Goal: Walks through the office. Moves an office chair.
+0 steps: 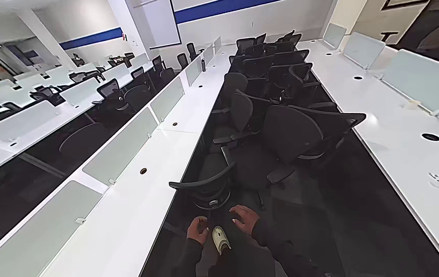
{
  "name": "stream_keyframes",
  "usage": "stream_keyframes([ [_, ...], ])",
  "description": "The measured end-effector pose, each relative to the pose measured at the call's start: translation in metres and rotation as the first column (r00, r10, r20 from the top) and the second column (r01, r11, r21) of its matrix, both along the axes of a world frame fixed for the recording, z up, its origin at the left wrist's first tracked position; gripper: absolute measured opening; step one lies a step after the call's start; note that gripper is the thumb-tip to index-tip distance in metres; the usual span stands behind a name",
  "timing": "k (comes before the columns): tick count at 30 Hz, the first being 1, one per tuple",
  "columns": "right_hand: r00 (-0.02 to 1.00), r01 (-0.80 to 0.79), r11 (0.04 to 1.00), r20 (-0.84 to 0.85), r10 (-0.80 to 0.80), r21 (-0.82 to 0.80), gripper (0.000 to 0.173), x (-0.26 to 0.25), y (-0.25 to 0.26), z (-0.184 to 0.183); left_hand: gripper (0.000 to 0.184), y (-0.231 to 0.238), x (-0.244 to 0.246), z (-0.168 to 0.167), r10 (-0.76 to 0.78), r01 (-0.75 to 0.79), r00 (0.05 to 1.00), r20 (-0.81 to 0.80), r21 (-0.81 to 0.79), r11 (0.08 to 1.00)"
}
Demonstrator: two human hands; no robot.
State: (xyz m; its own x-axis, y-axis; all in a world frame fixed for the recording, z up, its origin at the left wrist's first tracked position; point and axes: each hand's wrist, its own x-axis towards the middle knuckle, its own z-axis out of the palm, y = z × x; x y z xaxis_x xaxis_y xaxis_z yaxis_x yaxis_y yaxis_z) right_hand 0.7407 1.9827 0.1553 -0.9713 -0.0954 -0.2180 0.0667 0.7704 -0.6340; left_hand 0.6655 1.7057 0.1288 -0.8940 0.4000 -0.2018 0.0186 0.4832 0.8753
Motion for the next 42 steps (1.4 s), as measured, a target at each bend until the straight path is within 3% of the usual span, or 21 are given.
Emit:
stream_keyframes([
  [4, 0.999, -0.046, 0.993, -0.024, 0.049, 0.112, 0.048, -0.077, 0.013, 0.024, 0.048, 0.018, -0.092, 0.009, -0.176, 0.113, 0.971, -0.162, -0.339, 0.934],
  [7, 1.0, -0.023, 0.976, 0.014, 0.02, 0.216, 0.057, -0.137, 0.028, 0.036, 0.072, 0.046, -0.167, 0.016, -0.284, 0.159, 0.955, -0.089, -0.655, 0.739],
  [9, 0.999, -0.02, 0.961, 0.052, 0.006, 0.276, 0.062, -0.171, 0.033, 0.031, 0.085, 0.059, -0.208, 0.0, -0.318, 0.192, 0.948, -0.018, -0.763, 0.617],
  [10, 0.997, -0.029, 0.952, 0.073, 0.007, 0.304, 0.065, -0.189, 0.035, 0.026, 0.083, 0.064, -0.227, -0.012, -0.343, 0.22, 0.939, 0.019, -0.799, 0.56],
  [14, 0.982, -0.097, 0.899, 0.187, 0.017, 0.428, 0.076, -0.239, 0.033, -0.012, 0.043, 0.069, -0.26, -0.04, -0.45, 0.379, 0.873, 0.19, -0.845, 0.377],
  [17, 0.962, -0.185, 0.834, 0.269, 0.046, 0.519, 0.081, -0.259, 0.032, -0.048, 0.039, 0.066, -0.259, -0.038, -0.447, 0.404, 0.868, 0.216, -0.831, 0.382],
  [23, 0.944, -0.264, 0.711, 0.327, 0.05, 0.652, 0.061, -0.275, 0.028, -0.071, 0.036, 0.065, -0.255, -0.035, -0.401, 0.388, 0.89, 0.216, -0.822, 0.417],
  [31, 0.954, -0.261, 0.694, 0.291, 0.076, 0.671, 0.044, -0.258, 0.028, -0.075, 0.034, 0.067, -0.245, -0.029, -0.402, 0.415, 0.88, 0.254, -0.823, 0.388],
  [37, 0.939, -0.292, 0.684, 0.335, 0.073, 0.669, 0.043, -0.231, 0.027, -0.073, 0.034, 0.073, -0.21, -0.023, -0.369, 0.398, 0.892, 0.261, -0.839, 0.37],
  [42, 0.933, -0.332, 0.655, 0.34, 0.121, 0.678, 0.046, -0.192, 0.027, -0.075, 0.033, 0.07, -0.163, -0.028, -0.305, 0.355, 0.922, 0.24, -0.839, 0.413],
])
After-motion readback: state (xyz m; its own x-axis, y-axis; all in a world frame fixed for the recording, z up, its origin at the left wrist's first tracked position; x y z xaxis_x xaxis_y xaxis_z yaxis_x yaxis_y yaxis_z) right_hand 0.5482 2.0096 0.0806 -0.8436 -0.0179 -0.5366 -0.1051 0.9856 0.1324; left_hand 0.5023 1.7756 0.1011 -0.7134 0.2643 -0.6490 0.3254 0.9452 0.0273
